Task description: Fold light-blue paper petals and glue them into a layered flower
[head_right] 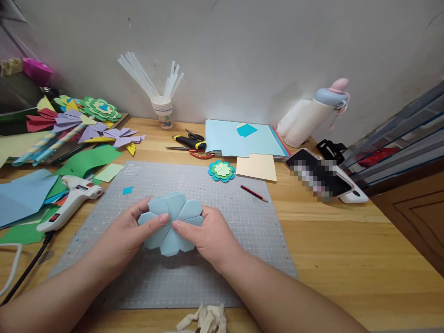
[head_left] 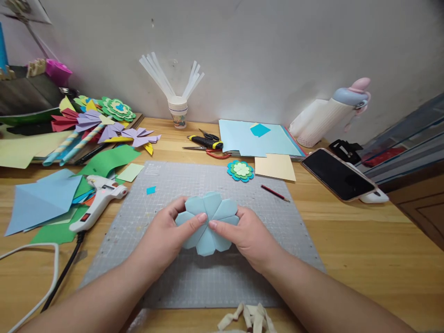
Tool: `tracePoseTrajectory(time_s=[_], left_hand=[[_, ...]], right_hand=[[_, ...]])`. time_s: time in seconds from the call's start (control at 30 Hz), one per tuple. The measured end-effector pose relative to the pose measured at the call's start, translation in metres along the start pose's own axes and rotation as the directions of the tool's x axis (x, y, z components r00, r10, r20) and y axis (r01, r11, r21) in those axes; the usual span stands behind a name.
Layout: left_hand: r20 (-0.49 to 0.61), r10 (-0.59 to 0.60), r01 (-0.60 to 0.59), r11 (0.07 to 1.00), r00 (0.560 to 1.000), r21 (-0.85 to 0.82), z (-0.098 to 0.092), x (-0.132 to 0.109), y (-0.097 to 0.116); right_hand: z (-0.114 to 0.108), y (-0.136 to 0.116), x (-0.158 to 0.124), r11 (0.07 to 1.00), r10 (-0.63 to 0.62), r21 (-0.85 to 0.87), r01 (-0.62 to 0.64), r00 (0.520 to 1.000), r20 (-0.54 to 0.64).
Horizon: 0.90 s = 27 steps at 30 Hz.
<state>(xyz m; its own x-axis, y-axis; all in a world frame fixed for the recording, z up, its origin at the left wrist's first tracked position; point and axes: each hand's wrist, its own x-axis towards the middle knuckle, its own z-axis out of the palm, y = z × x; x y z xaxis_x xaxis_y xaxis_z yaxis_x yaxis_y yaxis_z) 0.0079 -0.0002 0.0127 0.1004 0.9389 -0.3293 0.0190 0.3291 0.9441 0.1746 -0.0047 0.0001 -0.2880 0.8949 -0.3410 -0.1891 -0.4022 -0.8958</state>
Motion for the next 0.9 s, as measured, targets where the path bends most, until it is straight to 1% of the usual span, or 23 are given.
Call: tracePoseTrajectory(time_s=[0.03, 0.07, 0.1, 0.13, 0.23, 0.33, 0.47, 0.63, 0.7, 0.8, 0.9], left_hand=[[0.064, -0.046, 0.047, 0.999, 0.997, -0.018, 0.0, -0.001, 0.0], [0.098, -0.083, 0.087, 0.995, 0.992, -0.039, 0.0, -0.001, 0.0], [0.097, -0.104, 0.111, 0.992, 0.99, -0.06, 0.0, -0.001, 0.0], [0.072, -0.106, 0.111, 0.99, 0.992, -0.082, 0.0, -0.001, -0.001], [0.012, -0.089, 0.09, 0.982, 0.996, -0.164, 0.0, 0.001, -0.002], [0.018, -0.125, 0.126, 0.971, 0.992, -0.204, -0.001, 0.003, -0.002], [0.024, -0.173, 0.174, 0.972, 0.985, -0.155, -0.001, 0.002, -0.002], [0.008, -0.168, 0.168, 0.978, 0.986, -0.127, -0.002, 0.001, -0.001], [0.0, -0.167, 0.166, 0.979, 0.986, -0.118, -0.002, 0.001, -0.001], [0.021, -0.187, 0.188, 0.978, 0.982, -0.089, -0.001, 0.0, -0.001], [0.109, -0.195, 0.201, 0.978, 0.975, -0.049, -0.002, 0.0, -0.002]], right_hand=[[0.0, 0.001, 0.0, 1.0, 0.0, 0.001, 0.0, 1.0, 0.008], [0.0, 0.001, 0.0, 1.0, -0.005, 0.008, 0.005, 1.0, 0.013], [0.0, 0.002, 0.001, 1.0, -0.015, 0.018, 0.015, 1.0, 0.018], [-0.001, 0.002, 0.001, 0.999, -0.031, 0.025, 0.03, 0.999, 0.021], [-0.002, 0.002, 0.002, 0.998, -0.06, 0.001, 0.06, 0.998, 0.018], [-0.003, 0.003, 0.003, 0.996, -0.075, -0.039, 0.075, 0.997, -0.003], [-0.003, 0.003, 0.003, 0.993, -0.11, -0.054, 0.11, 0.994, -0.009], [-0.002, 0.001, 0.001, 0.988, -0.12, -0.092, 0.122, 0.992, 0.024], [-0.001, -0.001, 0.0, 0.985, -0.149, -0.08, 0.151, 0.988, 0.024], [-0.001, -0.005, -0.001, 0.971, -0.231, -0.083, 0.226, 0.971, -0.063], [-0.003, -0.007, -0.002, 0.954, -0.283, -0.142, 0.264, 0.951, -0.129]])
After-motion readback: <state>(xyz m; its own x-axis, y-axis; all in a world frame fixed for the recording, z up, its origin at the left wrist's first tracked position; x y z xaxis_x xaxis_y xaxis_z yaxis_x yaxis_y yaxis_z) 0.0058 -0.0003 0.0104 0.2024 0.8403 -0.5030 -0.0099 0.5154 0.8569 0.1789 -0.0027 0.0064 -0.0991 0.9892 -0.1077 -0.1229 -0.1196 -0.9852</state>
